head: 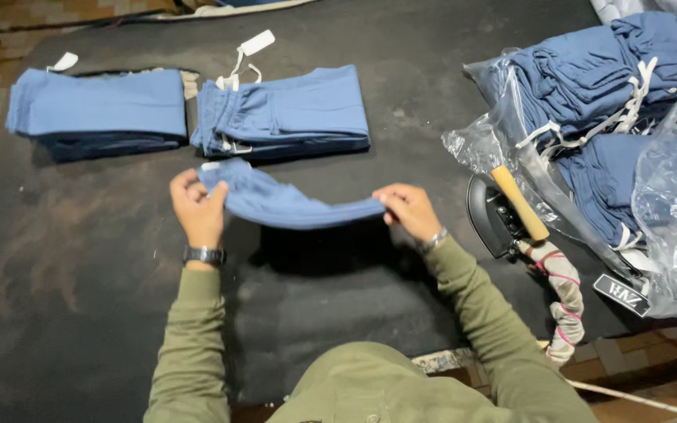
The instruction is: The person irons multiple pairs of blue trousers on a black ironing board. They repeatedly pick up each pair, smooth it out, press it with a steam iron, fold it, and place it on a growing stack. The process is repeated for several items in a consistent sequence.
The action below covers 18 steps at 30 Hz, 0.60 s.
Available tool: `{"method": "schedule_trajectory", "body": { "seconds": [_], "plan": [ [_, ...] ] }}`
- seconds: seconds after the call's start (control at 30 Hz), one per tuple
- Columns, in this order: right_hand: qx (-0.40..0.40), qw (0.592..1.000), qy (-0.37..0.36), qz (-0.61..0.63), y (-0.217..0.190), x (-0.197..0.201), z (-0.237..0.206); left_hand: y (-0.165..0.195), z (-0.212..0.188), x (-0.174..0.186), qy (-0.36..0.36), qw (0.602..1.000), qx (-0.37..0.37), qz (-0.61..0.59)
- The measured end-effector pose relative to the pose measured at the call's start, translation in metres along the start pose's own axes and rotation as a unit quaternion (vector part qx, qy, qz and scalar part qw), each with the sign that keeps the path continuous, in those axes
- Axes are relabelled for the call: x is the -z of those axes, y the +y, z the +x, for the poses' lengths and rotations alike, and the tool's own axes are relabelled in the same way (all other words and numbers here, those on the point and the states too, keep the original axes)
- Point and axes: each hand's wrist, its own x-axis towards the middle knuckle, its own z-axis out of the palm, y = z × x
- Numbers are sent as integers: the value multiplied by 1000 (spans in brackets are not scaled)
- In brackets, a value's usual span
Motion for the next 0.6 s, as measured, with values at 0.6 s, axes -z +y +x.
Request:
{"method": "schedule_trajectory", "body": {
  "seconds": [0.6],
  "plan": [
    [-145,939,174,259,60,8,205,-39,145,-90,72,988,40,-128]
  ]
}}
